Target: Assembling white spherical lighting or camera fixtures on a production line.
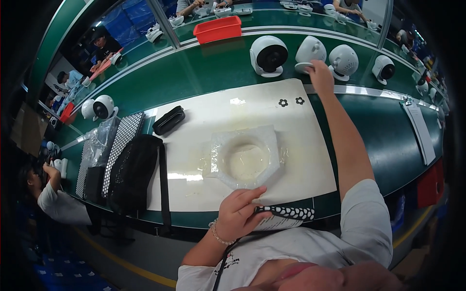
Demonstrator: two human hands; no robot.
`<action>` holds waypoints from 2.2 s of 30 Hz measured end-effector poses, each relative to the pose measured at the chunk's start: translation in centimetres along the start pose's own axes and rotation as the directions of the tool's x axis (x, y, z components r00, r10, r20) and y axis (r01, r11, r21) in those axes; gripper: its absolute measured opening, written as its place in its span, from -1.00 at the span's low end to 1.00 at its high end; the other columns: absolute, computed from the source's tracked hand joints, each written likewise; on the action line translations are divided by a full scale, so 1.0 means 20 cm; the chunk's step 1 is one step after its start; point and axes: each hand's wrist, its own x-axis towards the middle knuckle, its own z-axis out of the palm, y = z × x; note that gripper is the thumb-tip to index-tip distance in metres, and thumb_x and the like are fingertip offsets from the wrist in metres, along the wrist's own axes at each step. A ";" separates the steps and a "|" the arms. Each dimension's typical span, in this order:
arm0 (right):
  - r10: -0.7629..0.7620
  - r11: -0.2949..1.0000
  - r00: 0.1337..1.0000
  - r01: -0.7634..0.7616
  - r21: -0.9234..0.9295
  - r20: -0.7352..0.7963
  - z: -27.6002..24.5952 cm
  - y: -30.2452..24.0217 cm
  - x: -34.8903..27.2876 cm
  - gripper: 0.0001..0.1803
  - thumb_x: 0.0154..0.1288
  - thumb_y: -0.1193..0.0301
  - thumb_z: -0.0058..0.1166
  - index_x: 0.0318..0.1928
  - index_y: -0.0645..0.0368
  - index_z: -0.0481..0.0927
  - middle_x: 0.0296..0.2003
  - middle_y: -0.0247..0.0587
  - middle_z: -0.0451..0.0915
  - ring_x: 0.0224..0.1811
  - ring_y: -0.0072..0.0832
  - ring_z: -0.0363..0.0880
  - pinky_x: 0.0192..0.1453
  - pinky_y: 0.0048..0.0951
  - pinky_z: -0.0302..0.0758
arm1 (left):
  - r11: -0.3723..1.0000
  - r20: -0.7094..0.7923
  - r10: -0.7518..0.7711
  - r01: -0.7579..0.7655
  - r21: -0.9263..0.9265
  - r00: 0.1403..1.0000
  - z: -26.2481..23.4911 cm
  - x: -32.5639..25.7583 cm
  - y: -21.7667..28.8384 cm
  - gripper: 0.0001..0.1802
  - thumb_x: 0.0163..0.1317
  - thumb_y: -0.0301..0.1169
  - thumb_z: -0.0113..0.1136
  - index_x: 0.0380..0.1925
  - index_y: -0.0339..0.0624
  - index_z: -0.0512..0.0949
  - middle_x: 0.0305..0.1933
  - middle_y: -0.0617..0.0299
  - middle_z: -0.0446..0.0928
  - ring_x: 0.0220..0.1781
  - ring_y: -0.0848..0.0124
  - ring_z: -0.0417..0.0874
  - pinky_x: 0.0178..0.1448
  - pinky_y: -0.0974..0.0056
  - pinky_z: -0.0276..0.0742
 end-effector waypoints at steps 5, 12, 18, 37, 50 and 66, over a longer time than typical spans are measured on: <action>0.153 0.959 0.988 -0.146 0.243 -0.008 -0.35 -0.16 0.01 -0.68 0.12 0.18 0.08 -0.27 0.17 0.51 -0.35 -0.21 0.51 -0.24 -0.35 0.50 -0.23 -0.42 0.39 | 0.998 -0.031 -0.047 0.045 -0.047 0.998 0.00 0.00 0.00 -0.70 -0.21 -0.42 0.36 -0.72 -0.27 0.37 -0.20 0.07 0.54 -0.45 0.27 0.52 -0.39 0.31 0.45; -0.032 -0.188 0.760 -0.643 0.742 0.650 -0.72 -0.57 -0.18 -0.83 0.23 0.28 -0.04 -0.33 0.10 0.49 -0.58 -0.46 0.43 -0.64 -0.72 0.30 -0.60 -0.72 0.22 | 0.976 -0.040 -0.186 0.180 -0.122 0.982 -0.06 -0.01 0.02 -0.76 -0.10 -0.44 0.30 -0.68 -0.30 0.41 -0.36 0.09 0.54 -0.48 0.30 0.51 -0.39 0.36 0.41; -0.180 0.271 0.661 -0.678 0.683 0.728 -0.76 -0.96 -0.45 -0.73 0.27 0.19 -0.11 -0.33 0.15 0.43 -0.60 -0.43 0.40 -0.64 -0.73 0.30 -0.62 -0.71 0.21 | 0.912 -0.216 -0.361 0.295 -0.286 0.907 -0.08 -0.05 -0.01 -0.81 -0.01 -0.45 0.24 -0.53 -0.38 0.49 -0.41 0.14 0.50 -0.39 0.38 0.49 -0.28 0.42 0.37; -0.740 0.595 0.577 0.324 0.736 0.345 -0.99 -1.10 -0.63 -0.64 -0.05 0.34 0.18 -0.19 0.14 0.45 -0.42 -0.23 0.47 -0.38 -0.30 0.45 -0.34 -0.35 0.37 | 0.895 -0.301 -0.330 0.195 -0.402 0.894 -0.08 -0.10 -0.04 -0.72 -0.08 -0.33 0.33 -0.54 -0.32 0.48 -0.42 0.20 0.46 -0.40 0.42 0.44 -0.30 0.44 0.33; -0.649 0.615 0.597 0.045 0.788 0.472 -0.94 -1.10 -0.67 -0.75 -0.04 0.49 0.14 -0.26 0.10 0.49 -0.41 -0.22 0.53 -0.40 -0.25 0.52 -0.35 -0.35 0.42 | 0.885 -0.255 -0.237 0.100 -0.455 0.937 -0.09 -0.11 -0.06 -0.72 -0.01 -0.31 0.28 -0.59 -0.32 0.48 -0.45 0.19 0.48 -0.48 0.46 0.41 -0.39 0.44 0.30; -0.658 0.575 0.486 -0.168 0.801 0.575 -0.98 -1.09 -0.63 -0.84 -0.01 0.53 0.10 -0.34 0.18 0.48 -0.24 -0.16 0.50 -0.20 -0.30 0.49 -0.19 -0.39 0.42 | 0.928 -0.266 -0.218 0.115 -0.353 0.939 -0.10 -0.09 -0.05 -0.70 -0.03 -0.35 0.29 -0.67 -0.34 0.43 -0.45 0.15 0.50 -0.53 0.46 0.41 -0.45 0.44 0.31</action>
